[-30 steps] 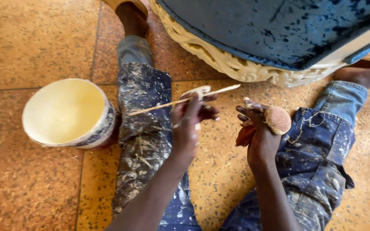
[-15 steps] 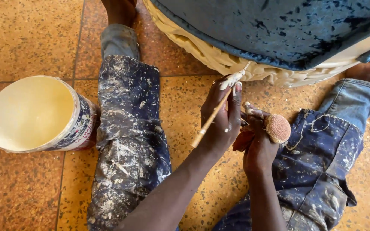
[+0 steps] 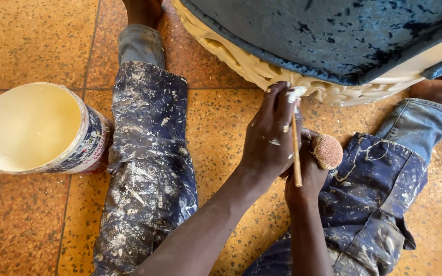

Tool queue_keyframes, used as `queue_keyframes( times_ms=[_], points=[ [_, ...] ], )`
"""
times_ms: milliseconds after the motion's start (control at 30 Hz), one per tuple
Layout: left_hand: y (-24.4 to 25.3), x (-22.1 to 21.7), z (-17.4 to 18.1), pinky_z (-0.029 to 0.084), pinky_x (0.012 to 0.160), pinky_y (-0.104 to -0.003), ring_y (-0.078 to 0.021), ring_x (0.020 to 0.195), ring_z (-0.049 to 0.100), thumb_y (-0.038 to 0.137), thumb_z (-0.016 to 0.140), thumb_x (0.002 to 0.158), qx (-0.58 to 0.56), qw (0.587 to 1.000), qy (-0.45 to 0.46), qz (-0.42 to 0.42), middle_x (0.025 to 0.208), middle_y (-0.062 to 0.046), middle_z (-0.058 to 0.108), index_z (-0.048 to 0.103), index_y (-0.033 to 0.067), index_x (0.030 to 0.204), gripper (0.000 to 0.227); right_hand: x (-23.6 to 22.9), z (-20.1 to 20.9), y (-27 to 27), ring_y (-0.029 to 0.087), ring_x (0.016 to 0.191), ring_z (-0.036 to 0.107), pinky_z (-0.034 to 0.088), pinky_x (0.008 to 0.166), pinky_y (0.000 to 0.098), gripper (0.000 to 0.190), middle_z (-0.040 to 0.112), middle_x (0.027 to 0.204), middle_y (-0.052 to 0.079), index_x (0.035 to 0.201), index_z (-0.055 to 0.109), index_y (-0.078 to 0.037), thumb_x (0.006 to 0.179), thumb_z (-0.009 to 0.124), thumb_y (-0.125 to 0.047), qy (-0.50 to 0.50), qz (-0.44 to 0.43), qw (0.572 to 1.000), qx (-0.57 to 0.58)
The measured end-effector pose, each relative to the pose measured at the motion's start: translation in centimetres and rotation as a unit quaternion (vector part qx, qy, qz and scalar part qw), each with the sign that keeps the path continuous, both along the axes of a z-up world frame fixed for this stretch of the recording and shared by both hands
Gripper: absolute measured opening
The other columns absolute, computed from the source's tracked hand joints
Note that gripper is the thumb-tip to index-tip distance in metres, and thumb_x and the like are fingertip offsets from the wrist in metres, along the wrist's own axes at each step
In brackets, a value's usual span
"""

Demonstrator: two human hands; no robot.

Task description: Detailing the carved base of a chair by applying white paste or filler into the crevices using fingers and a small stick.

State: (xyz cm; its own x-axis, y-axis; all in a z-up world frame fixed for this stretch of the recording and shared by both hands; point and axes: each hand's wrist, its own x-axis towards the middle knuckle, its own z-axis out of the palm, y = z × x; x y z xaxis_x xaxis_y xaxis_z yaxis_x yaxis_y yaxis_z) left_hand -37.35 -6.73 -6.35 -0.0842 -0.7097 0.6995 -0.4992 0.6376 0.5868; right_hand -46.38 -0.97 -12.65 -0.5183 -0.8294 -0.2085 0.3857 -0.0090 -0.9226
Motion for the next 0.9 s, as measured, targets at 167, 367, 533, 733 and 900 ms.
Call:
queue_keyframes(
  times_ms=[167,367,533,733,900],
  points=[
    [1.5,1.7,3.8,0.068,0.076,-0.055,-0.0469,0.107,0.070,0.002,0.052,0.104,0.043,0.999,0.027,0.000,0.125,-0.029,0.058,0.049,-0.0008,0.129,0.025,-0.9,-2.0,-1.9,0.024,0.034,0.056,0.046,0.028,0.0343,0.014,0.067,0.078,0.015,0.107,0.071,-0.002,0.095,0.067,-0.007,0.051,-0.026,0.995,-0.078],
    [0.8,0.7,0.8,0.068,0.078,-0.056,-0.0465,0.107,0.070,-0.005,0.055,0.100,0.029,1.000,0.007,-0.002,0.127,-0.031,0.056,0.049,-0.0029,0.132,0.033,1.1,2.3,-1.5,0.020,0.080,0.070,0.056,0.077,0.0304,0.025,0.070,0.103,0.012,0.118,0.073,-0.008,0.094,0.066,-0.011,0.090,-0.034,0.994,-0.046],
    [0.6,0.8,-0.4,0.068,0.080,-0.050,-0.0418,0.110,0.071,0.002,0.055,0.103,0.003,1.000,-0.007,0.015,0.131,-0.025,0.057,0.050,0.0025,0.136,0.033,0.5,1.0,-1.0,0.019,0.063,0.063,0.050,0.064,0.0306,0.013,0.068,0.089,0.012,0.105,0.070,-0.005,0.094,0.068,-0.009,0.063,-0.042,0.996,-0.053],
    [1.0,0.3,-0.9,0.067,0.084,-0.049,-0.0404,0.110,0.072,0.004,0.057,0.103,-0.020,0.999,-0.013,0.024,0.128,-0.023,0.060,0.054,0.0020,0.133,0.030,1.4,2.0,-0.9,0.018,0.093,0.066,0.050,0.092,0.0331,0.021,0.072,0.108,0.010,0.116,0.072,-0.007,0.096,0.068,-0.013,0.097,-0.038,0.994,-0.036],
    [0.8,-0.2,-1.4,0.066,0.090,-0.044,-0.0354,0.115,0.072,0.011,0.058,0.105,-0.042,0.998,0.002,0.050,0.128,-0.017,0.063,0.061,0.0064,0.128,0.024,1.8,2.0,-0.6,0.020,0.112,0.067,0.049,0.108,0.0370,0.029,0.072,0.116,0.012,0.121,0.072,-0.004,0.094,0.066,-0.008,0.077,-0.049,0.993,-0.068]
  ],
)
